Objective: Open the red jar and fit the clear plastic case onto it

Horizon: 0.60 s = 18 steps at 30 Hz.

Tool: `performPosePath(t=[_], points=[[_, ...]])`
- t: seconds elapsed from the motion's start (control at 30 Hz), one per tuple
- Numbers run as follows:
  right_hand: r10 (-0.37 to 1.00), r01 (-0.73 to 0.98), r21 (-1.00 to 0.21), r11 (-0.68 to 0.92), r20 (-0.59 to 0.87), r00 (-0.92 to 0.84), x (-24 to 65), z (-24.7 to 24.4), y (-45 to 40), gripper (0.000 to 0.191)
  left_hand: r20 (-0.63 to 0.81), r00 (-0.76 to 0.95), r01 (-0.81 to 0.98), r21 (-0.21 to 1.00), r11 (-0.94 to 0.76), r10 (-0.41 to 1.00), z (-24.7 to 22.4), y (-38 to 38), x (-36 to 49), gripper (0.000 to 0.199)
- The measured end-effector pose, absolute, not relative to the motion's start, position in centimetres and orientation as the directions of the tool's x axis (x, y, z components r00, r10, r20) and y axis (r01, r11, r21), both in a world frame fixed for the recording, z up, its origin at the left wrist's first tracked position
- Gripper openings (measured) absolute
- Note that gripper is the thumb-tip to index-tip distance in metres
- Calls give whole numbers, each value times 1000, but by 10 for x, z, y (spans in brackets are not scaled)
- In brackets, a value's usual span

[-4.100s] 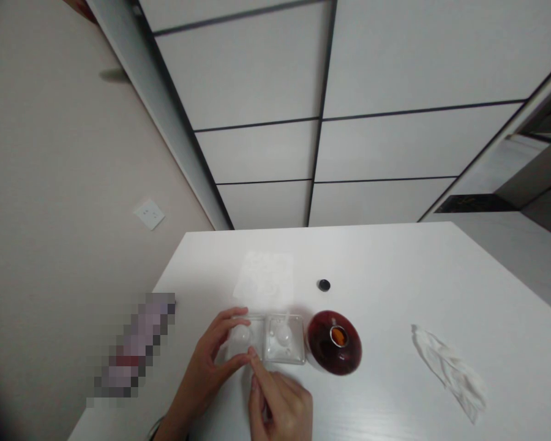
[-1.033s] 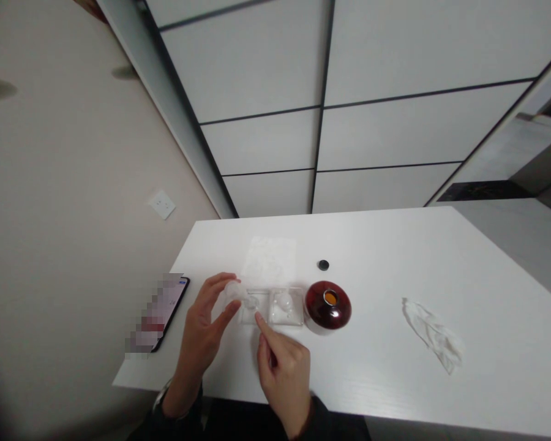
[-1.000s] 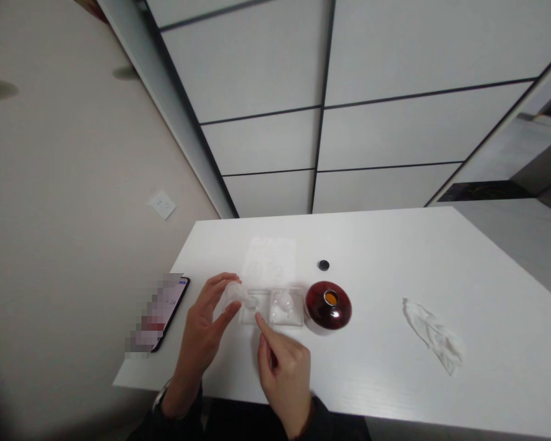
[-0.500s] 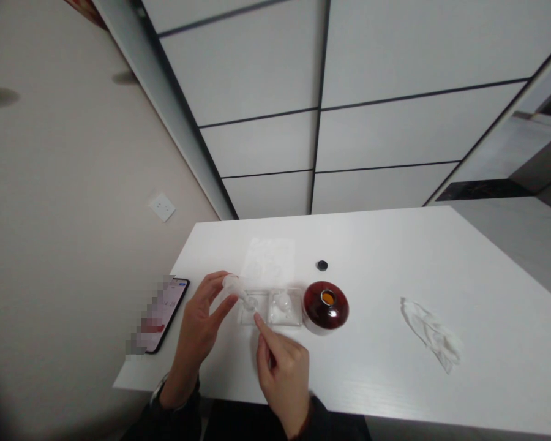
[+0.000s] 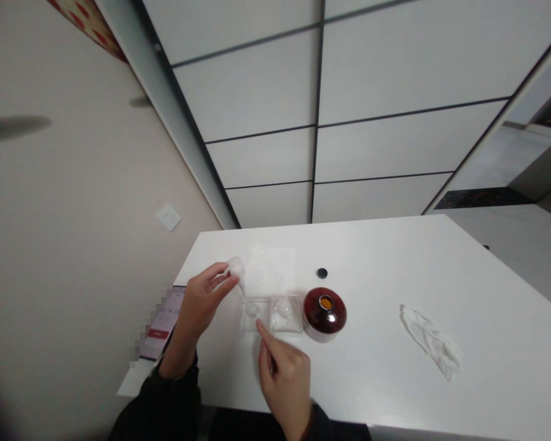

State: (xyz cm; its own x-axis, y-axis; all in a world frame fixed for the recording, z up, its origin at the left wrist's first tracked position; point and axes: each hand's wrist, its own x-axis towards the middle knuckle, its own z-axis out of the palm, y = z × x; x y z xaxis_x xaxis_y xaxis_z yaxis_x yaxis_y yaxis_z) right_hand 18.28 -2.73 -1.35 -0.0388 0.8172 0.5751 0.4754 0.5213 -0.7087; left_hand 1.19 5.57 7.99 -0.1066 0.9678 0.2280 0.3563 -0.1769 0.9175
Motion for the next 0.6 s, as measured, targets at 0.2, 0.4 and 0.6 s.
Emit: performPosePath(t=[0.2,0.4,0.6], points=[[811,473,-705,528,585,-33,183,-15,-27,37,149,-63,513,853,-96,987,68,112,1,28],[799,478,-693,540,600,-34,182,-14,-27,36,14,-75,656,754,39,997,28,150,-3,33],[787,439,-699,565,617,-30,182,-19,-26,36,-31,-75,736,672,76,997,5,155,-3,34]])
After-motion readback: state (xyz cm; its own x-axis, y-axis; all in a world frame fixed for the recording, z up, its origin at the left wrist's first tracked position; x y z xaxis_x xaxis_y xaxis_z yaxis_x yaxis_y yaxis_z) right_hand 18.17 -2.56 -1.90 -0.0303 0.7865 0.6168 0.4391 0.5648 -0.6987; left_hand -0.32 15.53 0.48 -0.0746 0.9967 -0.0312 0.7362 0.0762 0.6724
